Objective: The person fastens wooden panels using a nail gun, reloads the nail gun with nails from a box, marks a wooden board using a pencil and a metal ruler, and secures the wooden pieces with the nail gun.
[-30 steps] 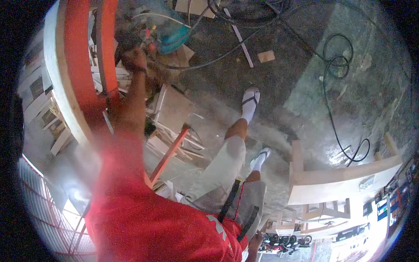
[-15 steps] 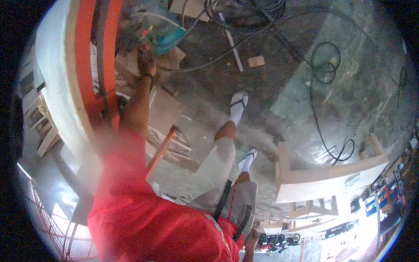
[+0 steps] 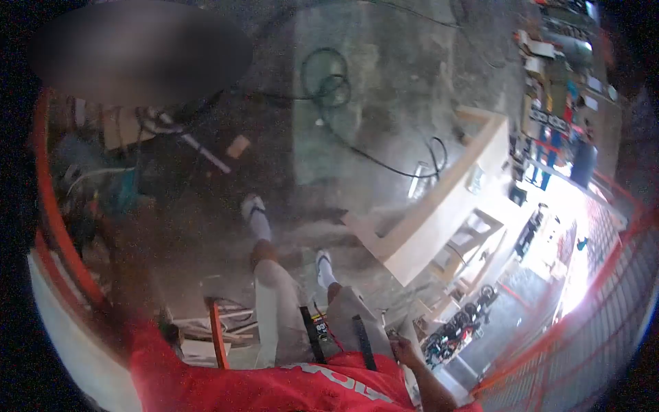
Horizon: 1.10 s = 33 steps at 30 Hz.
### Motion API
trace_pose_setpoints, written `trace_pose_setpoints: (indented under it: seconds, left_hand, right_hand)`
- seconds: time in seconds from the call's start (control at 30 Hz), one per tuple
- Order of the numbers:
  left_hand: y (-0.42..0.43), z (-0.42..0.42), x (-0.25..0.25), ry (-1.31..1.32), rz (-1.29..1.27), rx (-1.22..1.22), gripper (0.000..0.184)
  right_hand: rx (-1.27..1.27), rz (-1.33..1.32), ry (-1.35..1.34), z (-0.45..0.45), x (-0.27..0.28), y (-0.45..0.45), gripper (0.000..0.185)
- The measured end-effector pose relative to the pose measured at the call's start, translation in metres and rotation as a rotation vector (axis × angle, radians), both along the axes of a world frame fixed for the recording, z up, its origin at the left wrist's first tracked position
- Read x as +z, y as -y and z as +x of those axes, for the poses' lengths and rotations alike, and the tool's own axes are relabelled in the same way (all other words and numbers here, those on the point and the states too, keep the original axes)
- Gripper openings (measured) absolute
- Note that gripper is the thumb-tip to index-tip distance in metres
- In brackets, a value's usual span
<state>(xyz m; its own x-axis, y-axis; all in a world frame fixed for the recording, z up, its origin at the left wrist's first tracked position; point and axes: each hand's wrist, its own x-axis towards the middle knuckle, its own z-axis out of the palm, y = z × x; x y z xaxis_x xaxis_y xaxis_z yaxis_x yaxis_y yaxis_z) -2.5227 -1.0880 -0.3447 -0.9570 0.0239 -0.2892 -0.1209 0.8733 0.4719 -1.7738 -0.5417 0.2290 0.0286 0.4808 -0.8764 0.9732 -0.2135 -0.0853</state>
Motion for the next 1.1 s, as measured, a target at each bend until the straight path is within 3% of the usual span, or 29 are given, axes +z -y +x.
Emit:
trace_pose_setpoints:
  seconds: [0.07,0.23,0.33,0.43,0.47,0.5,0.53,0.6,0.7,0.8,0.83,0.87,0.9,0.97,1.0,1.07,1.1]
  left_hand:
    - [-0.029,0.024,0.004,0.002,-0.116,0.071,0.058]
    - [-0.09,0.14,0.037,0.099,-0.34,0.082,0.056]
    - [-0.144,0.225,0.063,0.237,-0.372,-0.035,0.056]
    - [-0.223,0.298,0.08,0.358,-0.352,-0.305,0.055]
    - [-0.284,0.309,0.173,0.553,0.113,-0.126,0.047]
    - [-0.348,0.295,0.259,0.754,-0.089,-0.483,0.038]
    - [-0.33,0.336,0.195,0.52,0.095,-0.506,0.04]
    - [-0.391,0.334,0.252,0.723,0.215,-0.587,0.047]
    - [-0.464,0.31,0.309,0.706,0.352,-0.637,0.054]
    - [-0.519,0.251,0.351,0.572,0.249,-0.763,0.053]
    - [-0.53,0.225,0.343,0.31,0.125,-1.009,0.047]
    - [-0.538,0.201,0.33,0.304,0.157,-0.883,0.042]
    - [-0.544,0.178,0.323,0.3,0.195,-0.753,0.039]
    - [-0.556,0.135,0.341,0.125,-0.014,-0.905,0.033]
    - [-0.564,0.125,0.35,0.245,0.088,-0.669,0.029]
    - [-0.576,0.128,0.386,0.295,0.039,-0.568,0.023]
    - [-0.584,0.136,0.399,0.327,0.038,-0.533,0.021]
  right_hand:
    - [0.082,-0.073,0.357,-0.042,0.008,-0.014,0.031]
    - [0.034,0.005,0.265,-0.017,0.02,-0.018,0.038]
    - [-0.005,0.052,0.242,-0.026,0.031,-0.016,0.04]
    - [-0.22,0.053,0.158,-0.013,0.046,-0.017,0.033]
    - [-0.252,0.076,0.126,-0.003,0.049,-0.013,0.033]
    - [-0.293,0.108,0.098,0.013,0.05,-0.006,0.034]
    - [-0.334,0.139,0.068,0.023,0.05,-0.002,0.035]
    - [-0.372,0.142,0.017,0.058,0.044,0.012,0.037]
    - [-0.411,0.12,0.028,0.093,0.031,0.025,0.039]
    - [-0.545,0.058,0.013,0.108,-0.004,0.029,0.042]
    - [-0.367,0.087,0.04,0.113,-0.023,0.025,0.042]
    - [-0.185,0.124,0.072,0.12,-0.042,0.016,0.042]
    - [-0.195,0.134,0.041,0.127,-0.064,0.005,0.042]
    - [-0.314,0.126,-0.212,0.134,-0.109,-0.031,0.045]
    - [-0.312,0.148,-0.235,0.14,-0.121,-0.073,0.045]
    - [0.088,0.128,-0.243,0.138,-0.129,-0.127,0.042]
    - [-0.084,0.225,-0.251,0.133,-0.119,-0.157,0.045]
